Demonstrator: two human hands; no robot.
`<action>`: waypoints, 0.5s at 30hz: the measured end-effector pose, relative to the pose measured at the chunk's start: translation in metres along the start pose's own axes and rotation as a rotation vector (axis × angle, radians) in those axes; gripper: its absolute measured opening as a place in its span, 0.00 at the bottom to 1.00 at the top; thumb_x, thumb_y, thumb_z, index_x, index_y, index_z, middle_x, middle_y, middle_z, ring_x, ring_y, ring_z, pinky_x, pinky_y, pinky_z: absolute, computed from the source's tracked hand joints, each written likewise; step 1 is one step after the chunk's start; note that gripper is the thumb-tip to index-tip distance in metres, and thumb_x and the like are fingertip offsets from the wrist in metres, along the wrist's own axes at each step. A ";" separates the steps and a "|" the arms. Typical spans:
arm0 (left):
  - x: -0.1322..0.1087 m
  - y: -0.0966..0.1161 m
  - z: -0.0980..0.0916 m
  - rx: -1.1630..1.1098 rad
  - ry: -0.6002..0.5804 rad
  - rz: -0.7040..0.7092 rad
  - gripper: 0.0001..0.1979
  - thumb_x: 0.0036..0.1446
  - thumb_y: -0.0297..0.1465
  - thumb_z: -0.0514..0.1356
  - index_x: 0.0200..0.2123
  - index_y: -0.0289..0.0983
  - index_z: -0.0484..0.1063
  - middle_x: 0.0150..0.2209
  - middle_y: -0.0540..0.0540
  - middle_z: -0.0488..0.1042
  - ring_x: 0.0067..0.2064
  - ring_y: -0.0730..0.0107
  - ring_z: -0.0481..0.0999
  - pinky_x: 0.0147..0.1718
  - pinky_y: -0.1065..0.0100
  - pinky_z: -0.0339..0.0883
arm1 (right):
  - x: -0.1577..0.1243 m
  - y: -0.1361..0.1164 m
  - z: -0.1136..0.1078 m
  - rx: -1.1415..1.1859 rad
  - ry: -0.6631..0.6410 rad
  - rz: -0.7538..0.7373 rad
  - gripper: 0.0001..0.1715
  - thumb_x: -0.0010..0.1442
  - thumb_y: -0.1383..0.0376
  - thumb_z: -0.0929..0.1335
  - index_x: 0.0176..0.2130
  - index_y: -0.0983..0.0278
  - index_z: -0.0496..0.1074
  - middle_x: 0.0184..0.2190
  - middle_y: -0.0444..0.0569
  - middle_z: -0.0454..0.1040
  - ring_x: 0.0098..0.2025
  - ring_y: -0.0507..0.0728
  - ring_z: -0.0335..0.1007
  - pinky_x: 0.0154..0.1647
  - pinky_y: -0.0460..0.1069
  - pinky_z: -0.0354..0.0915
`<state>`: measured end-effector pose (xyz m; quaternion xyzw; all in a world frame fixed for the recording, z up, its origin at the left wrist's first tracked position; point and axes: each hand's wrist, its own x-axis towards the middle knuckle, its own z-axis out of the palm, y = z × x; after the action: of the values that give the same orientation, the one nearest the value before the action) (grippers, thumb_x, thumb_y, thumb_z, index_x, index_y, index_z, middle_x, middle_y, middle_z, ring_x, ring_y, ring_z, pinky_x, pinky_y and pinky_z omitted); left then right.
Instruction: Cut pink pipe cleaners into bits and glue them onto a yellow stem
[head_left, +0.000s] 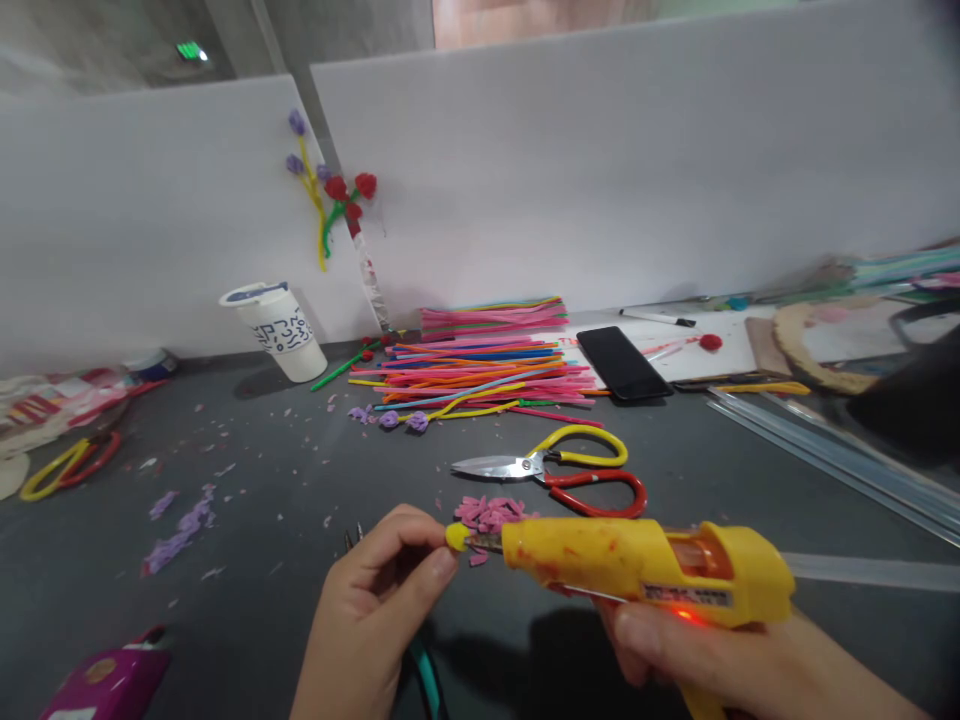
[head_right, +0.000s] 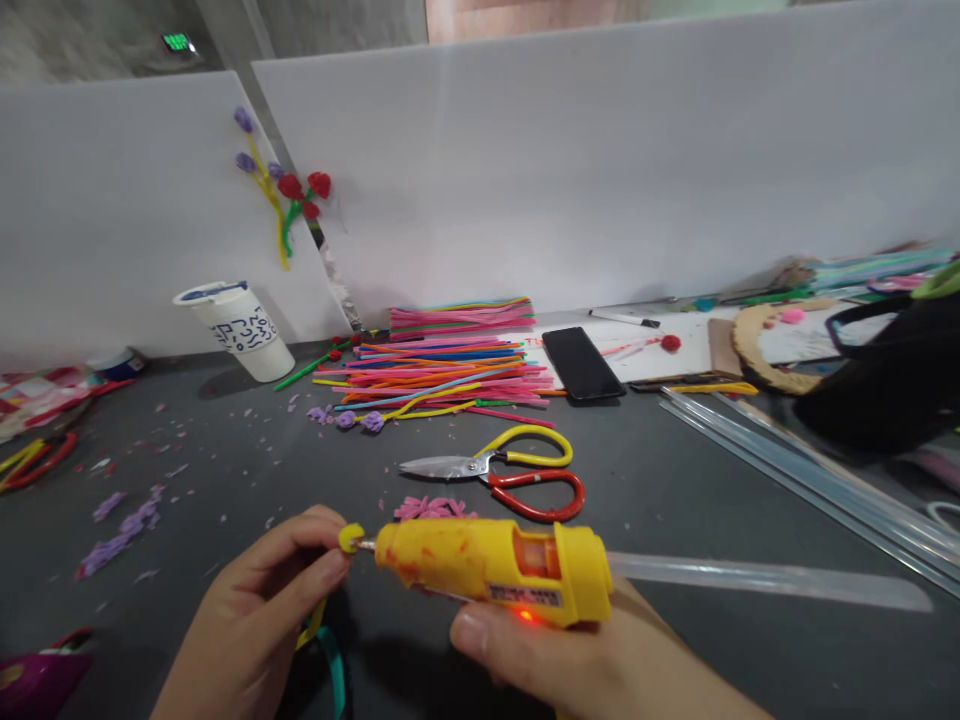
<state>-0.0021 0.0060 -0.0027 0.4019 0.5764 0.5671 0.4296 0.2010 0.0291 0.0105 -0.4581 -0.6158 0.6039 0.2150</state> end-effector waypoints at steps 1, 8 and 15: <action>0.000 0.000 0.000 0.001 -0.007 0.001 0.02 0.40 0.29 0.62 0.19 0.39 0.72 0.24 0.50 0.67 0.28 0.70 0.64 0.26 0.72 0.58 | 0.000 0.000 0.000 0.009 -0.009 0.015 0.18 0.47 0.51 0.67 0.18 0.60 0.67 0.20 0.43 0.62 0.22 0.50 0.57 0.22 0.44 0.62; 0.001 -0.002 -0.002 0.004 -0.037 0.013 0.02 0.42 0.29 0.62 0.20 0.39 0.73 0.25 0.51 0.67 0.28 0.72 0.65 0.27 0.73 0.58 | 0.002 0.002 0.001 0.013 -0.053 0.071 0.27 0.47 0.43 0.64 0.17 0.63 0.62 0.20 0.43 0.62 0.23 0.50 0.56 0.23 0.44 0.60; 0.001 0.000 -0.003 0.031 -0.027 0.015 0.02 0.41 0.29 0.62 0.19 0.39 0.73 0.25 0.49 0.67 0.29 0.70 0.65 0.28 0.72 0.59 | 0.003 0.008 -0.001 -0.043 -0.060 0.092 0.28 0.49 0.43 0.62 0.16 0.63 0.61 0.18 0.43 0.61 0.23 0.50 0.56 0.23 0.45 0.57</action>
<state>-0.0049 0.0061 -0.0030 0.4205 0.5763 0.5560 0.4266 0.2024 0.0309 0.0027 -0.4720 -0.6130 0.6134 0.1587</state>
